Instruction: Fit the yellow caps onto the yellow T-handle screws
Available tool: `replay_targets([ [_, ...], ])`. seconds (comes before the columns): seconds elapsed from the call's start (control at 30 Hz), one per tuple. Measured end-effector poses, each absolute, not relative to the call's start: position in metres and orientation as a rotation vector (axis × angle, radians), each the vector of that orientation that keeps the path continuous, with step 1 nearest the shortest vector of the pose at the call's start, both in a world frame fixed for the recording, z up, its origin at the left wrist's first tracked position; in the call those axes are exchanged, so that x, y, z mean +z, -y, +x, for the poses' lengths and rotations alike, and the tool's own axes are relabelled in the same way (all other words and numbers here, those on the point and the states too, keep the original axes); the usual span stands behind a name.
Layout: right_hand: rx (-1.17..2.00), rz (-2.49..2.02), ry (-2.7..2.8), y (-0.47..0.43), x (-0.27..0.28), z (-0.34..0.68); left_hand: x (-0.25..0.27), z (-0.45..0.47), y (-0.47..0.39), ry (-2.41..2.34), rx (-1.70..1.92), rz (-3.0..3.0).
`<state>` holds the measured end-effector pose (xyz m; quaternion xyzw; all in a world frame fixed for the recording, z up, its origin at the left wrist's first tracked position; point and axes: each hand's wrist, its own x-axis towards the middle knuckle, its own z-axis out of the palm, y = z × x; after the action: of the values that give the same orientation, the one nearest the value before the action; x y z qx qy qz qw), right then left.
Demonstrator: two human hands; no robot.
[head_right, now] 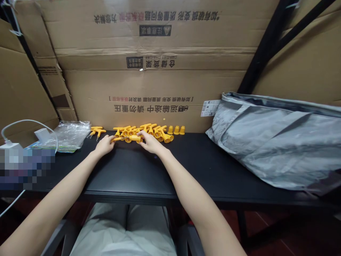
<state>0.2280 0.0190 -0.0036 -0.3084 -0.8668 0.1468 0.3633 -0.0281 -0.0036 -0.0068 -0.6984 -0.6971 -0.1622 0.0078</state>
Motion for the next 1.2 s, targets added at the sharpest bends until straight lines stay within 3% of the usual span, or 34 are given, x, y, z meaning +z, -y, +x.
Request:
replay_targets([
  [0.43,0.331,-0.837,2.201,-0.019,0.0,0.229,-0.006,-0.023,0.005,2.155,-0.461,-2.229],
  [1.2,0.328,-0.723,2.163,-0.018,-0.002,0.225,-0.006,-0.018,0.001,1.884,-0.919,-2.554],
])
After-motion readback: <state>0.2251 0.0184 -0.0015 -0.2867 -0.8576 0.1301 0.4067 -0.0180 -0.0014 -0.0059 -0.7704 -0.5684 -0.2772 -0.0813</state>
